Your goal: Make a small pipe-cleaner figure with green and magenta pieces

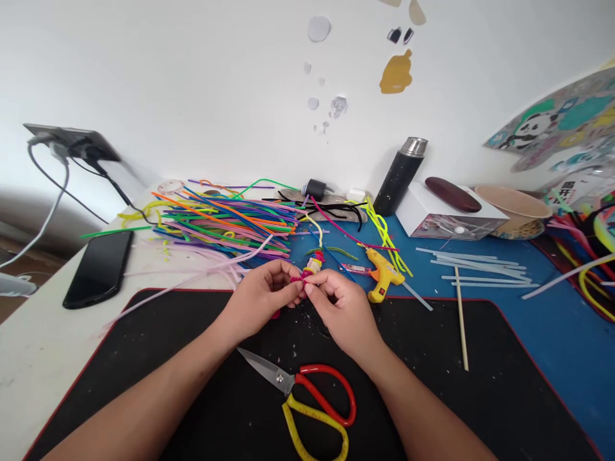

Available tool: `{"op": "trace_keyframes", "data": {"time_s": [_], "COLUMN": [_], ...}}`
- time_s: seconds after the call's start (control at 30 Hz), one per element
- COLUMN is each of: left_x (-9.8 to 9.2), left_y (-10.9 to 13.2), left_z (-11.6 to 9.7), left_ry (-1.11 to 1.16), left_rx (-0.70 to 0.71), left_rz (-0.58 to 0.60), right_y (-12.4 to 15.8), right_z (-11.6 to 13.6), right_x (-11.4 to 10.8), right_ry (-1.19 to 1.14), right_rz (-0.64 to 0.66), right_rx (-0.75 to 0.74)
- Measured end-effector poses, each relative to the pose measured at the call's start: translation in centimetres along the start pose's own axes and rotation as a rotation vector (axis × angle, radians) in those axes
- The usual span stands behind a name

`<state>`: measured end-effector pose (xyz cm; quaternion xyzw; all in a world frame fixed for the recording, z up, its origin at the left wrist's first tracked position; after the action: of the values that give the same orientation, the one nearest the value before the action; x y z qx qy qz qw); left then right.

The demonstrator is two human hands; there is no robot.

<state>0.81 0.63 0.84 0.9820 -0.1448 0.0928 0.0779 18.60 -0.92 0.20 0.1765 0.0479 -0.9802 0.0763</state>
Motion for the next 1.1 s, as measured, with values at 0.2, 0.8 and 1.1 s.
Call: {"op": "trace_keyframes", "data": {"time_s": [0.2,0.8,1.1], "left_x": [0.1,-0.4,-0.6], "left_y": [-0.1,0.1,-0.2], "left_z": [0.2,0.0,-0.3], "left_ry": [-0.085,0.037,0.207], "left_rx": [-0.022,-0.069,-0.06], "left_rz": [0.001,0.045,0.037], "right_y": [0.2,-0.1,-0.7], "right_z": [0.2,0.2,-0.1], "right_x": [0.2,-0.4,-0.9], "right_ry": [0.005,-0.102,-0.321], "right_rz": [0.022,0.033,0.036], "right_rx": [0.012,0.058,0.113]}}
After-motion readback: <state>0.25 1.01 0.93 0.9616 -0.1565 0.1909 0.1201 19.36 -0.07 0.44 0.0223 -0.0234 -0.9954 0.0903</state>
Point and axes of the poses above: each hand's wrist, its own y-axis away from the middle knuckle, its own x-axis out of the palm, z = x × y, the point moved 1 cm from there along -y, towards the middle knuckle, and after that the axes turned 7 degrees about y, right-handed, at the moved point
